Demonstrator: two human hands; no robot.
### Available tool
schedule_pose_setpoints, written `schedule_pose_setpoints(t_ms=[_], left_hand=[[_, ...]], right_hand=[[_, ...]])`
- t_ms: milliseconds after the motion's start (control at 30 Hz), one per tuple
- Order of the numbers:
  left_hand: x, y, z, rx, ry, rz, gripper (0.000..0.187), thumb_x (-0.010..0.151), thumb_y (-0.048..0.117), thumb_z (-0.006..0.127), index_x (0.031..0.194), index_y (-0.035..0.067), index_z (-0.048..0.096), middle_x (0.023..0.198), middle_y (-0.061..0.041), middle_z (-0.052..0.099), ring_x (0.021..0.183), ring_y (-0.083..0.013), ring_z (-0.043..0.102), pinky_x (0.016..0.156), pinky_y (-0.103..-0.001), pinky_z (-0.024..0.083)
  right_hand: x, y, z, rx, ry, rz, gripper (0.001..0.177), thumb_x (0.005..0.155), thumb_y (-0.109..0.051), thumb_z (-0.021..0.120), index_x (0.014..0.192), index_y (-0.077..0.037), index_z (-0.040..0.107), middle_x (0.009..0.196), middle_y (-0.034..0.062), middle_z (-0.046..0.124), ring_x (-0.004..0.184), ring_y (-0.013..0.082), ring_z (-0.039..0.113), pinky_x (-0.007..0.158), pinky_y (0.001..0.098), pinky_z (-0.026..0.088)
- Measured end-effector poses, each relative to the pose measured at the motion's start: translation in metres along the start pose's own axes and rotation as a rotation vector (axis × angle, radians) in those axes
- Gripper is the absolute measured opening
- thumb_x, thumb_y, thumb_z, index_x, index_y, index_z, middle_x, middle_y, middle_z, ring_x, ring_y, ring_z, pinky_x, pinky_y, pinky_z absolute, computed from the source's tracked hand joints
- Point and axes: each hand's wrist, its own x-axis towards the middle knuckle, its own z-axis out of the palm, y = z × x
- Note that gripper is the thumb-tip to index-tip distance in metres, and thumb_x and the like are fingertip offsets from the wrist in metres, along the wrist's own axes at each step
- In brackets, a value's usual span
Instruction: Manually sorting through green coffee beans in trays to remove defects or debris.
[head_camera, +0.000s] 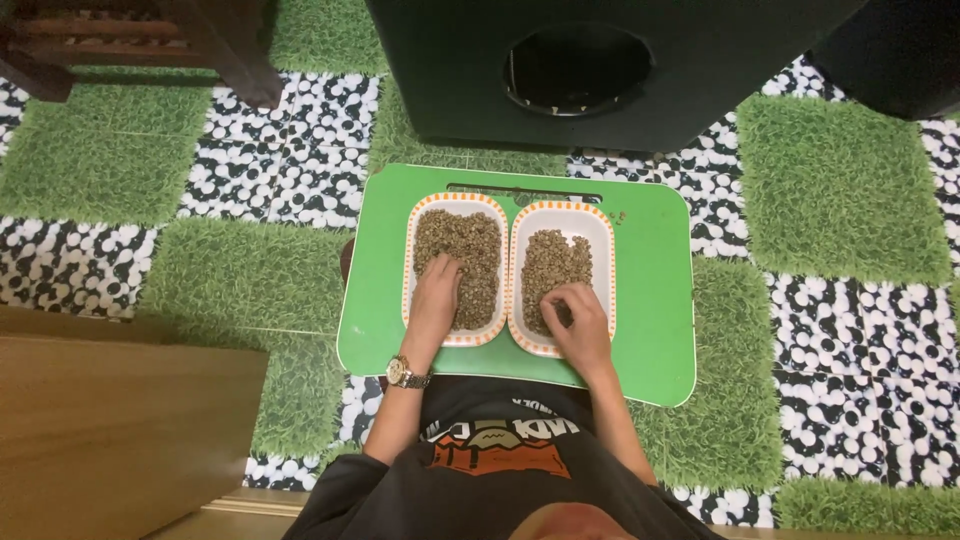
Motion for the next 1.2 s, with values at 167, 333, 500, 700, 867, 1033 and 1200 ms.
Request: schedule_pose_setpoints(t_ms=[167,333,500,700,867,1033,1200], left_hand=[[0.000,0.006,-0.005,-0.018,0.037,0.005,0.014,0.101,0.005,0.057,0.109,0.006,0.068,0.094,-0.007,0.060,0.096,-0.0290,0.063,0.082,-0.039,0.054],[0.000,0.007,-0.005,0.050,0.073,0.032,0.011,0.100,0.006,0.061,0.107,0.007,0.069,0.093,-0.006,0.060,0.095,-0.0277,0.063,0.082,-0.038,0.053],[-0.001,0.009,-0.004,0.171,0.123,0.086,0.007,0.097,0.009,0.066,0.101,0.010,0.071,0.087,-0.002,0.057,0.089,-0.0240,0.061,0.074,-0.037,0.048],[-0.002,0.014,-0.009,0.213,0.153,0.101,0.004,0.097,0.013,0.067,0.100,0.012,0.070,0.084,0.001,0.054,0.086,-0.0203,0.058,0.073,-0.034,0.042],[-0.001,0.009,-0.004,0.202,0.160,0.101,0.005,0.098,0.015,0.067,0.101,0.013,0.070,0.084,0.003,0.054,0.089,-0.0192,0.058,0.077,-0.034,0.041],[-0.003,0.013,-0.007,0.194,0.171,0.105,0.006,0.098,0.014,0.067,0.103,0.013,0.070,0.086,0.003,0.057,0.092,-0.0181,0.059,0.080,-0.033,0.041],[-0.003,0.014,-0.008,0.169,0.174,0.120,0.008,0.099,0.011,0.065,0.106,0.012,0.070,0.088,0.000,0.059,0.096,-0.0195,0.060,0.083,-0.034,0.042]], right_hand=[[-0.002,0.011,0.006,0.005,-0.009,-0.040,0.003,0.092,-0.014,0.075,0.093,-0.013,0.073,0.089,0.0045,0.069,0.093,0.0274,0.068,0.086,0.0394,0.055],[-0.003,0.012,0.004,-0.005,-0.016,-0.060,0.003,0.092,-0.015,0.075,0.094,-0.014,0.073,0.090,0.0035,0.069,0.091,0.0263,0.068,0.085,0.0388,0.055],[0.001,-0.006,-0.005,-0.009,0.014,-0.070,0.004,0.092,-0.012,0.076,0.094,-0.012,0.073,0.090,0.0052,0.068,0.090,0.0274,0.067,0.085,0.0393,0.054],[0.002,-0.012,-0.007,0.006,0.024,-0.073,0.003,0.093,-0.012,0.075,0.093,-0.011,0.072,0.089,0.0053,0.069,0.090,0.0278,0.067,0.085,0.0392,0.054],[0.002,-0.007,-0.005,0.012,0.028,-0.072,0.004,0.092,-0.012,0.076,0.093,-0.011,0.073,0.089,0.0056,0.069,0.089,0.0285,0.067,0.084,0.0400,0.054],[0.001,-0.010,-0.006,0.006,0.014,-0.066,0.003,0.093,-0.013,0.075,0.093,-0.011,0.073,0.089,0.0058,0.069,0.090,0.0284,0.067,0.085,0.0405,0.054],[0.001,-0.010,-0.007,-0.010,0.019,-0.067,0.004,0.094,-0.015,0.075,0.094,-0.011,0.073,0.089,0.0053,0.069,0.091,0.0284,0.068,0.085,0.0406,0.054]])
